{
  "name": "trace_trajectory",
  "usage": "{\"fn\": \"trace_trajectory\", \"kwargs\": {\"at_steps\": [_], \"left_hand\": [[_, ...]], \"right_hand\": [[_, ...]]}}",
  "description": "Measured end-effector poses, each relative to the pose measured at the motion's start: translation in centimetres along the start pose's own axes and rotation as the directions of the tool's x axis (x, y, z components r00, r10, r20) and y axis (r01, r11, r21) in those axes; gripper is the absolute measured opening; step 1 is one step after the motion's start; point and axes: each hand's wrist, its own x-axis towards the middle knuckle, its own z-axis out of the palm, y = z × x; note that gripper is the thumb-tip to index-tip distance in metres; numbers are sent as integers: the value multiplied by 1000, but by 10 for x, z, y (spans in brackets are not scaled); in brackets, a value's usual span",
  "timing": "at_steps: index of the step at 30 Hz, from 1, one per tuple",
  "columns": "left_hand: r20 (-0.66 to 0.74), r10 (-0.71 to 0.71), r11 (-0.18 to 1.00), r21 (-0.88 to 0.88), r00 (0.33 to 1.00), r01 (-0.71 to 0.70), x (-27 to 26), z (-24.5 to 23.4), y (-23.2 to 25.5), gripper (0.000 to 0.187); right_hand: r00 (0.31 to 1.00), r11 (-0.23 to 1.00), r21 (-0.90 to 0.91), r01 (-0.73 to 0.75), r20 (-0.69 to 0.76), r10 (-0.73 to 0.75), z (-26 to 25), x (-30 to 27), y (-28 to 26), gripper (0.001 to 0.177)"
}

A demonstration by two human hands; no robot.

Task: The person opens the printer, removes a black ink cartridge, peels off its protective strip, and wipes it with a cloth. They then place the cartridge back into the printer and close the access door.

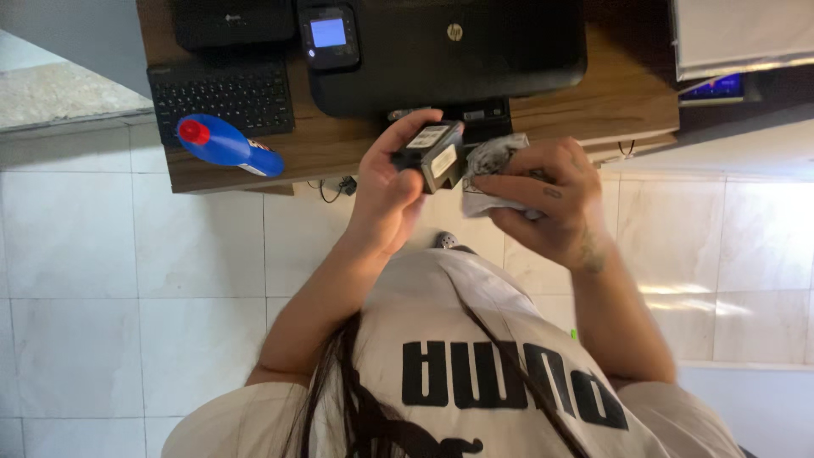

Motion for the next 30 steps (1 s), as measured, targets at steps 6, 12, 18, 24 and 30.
{"fn": "trace_trajectory", "kwargs": {"at_steps": [6, 12, 18, 24, 30], "left_hand": [[21, 10, 998, 61, 1000, -12, 0, 2, -5, 87], [86, 96, 960, 254, 992, -115, 2, -5, 9, 80], [200, 232, 674, 672, 952, -306, 9, -10, 5, 71], [209, 231, 640, 703, 950, -310, 9, -13, 7, 71], [268, 228, 363, 869, 936, -337, 8, -13, 12, 70]], "right_hand": [[989, 994, 110, 17, -149, 0, 4, -9, 2, 36], [987, 987, 35, -157, -29, 158, 13, -19, 41, 29], [957, 902, 401, -163, -157, 243, 13, -40, 42, 36], [958, 767, 621, -160, -90, 272, 26, -47, 42, 38], [912, 439, 879, -183, -15, 410, 30, -42, 45, 34]]}}
